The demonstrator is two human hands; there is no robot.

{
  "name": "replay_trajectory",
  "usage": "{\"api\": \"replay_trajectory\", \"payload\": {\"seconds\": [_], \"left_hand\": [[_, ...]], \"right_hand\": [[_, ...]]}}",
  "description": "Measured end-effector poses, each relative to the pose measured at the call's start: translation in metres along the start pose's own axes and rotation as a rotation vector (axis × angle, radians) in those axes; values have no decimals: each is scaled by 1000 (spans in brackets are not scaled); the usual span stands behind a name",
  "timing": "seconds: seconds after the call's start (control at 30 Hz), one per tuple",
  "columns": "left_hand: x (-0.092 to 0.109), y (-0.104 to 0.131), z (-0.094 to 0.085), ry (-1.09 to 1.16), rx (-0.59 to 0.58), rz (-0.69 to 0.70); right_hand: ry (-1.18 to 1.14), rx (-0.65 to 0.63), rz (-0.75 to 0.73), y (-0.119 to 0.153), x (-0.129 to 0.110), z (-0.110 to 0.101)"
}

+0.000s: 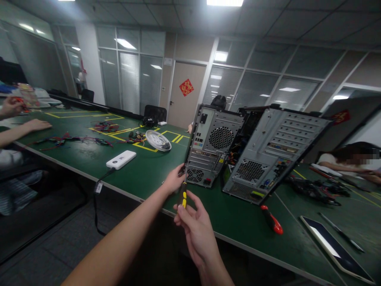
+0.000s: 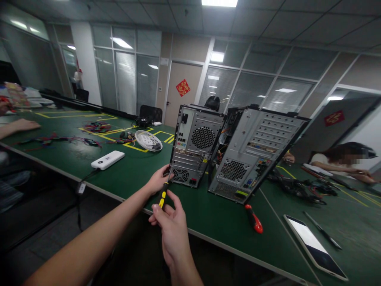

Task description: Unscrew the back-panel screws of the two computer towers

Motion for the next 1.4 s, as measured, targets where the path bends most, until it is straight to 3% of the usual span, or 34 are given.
{"api": "replay_trajectory", "payload": {"seconds": [0.77, 1.13, 1.4], "left_hand": [[3, 1, -1, 4, 7, 12], [0, 0, -1, 17, 11, -10], [-1, -1, 0, 54, 3, -8]], "right_hand": [[-65, -33, 33, 0, 2, 0], [17, -49, 6, 0, 2, 0], [180, 6, -81, -2, -2, 2]]}}
Point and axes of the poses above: each hand's wrist, its own y-axis away from the middle knuckle, its own z-axis out of the palm, x = y × z, the point moved 2 cm from there along -y, towards the middle knuckle, and after that the axes turned 4 degrees about z, right-handed, at the moved point
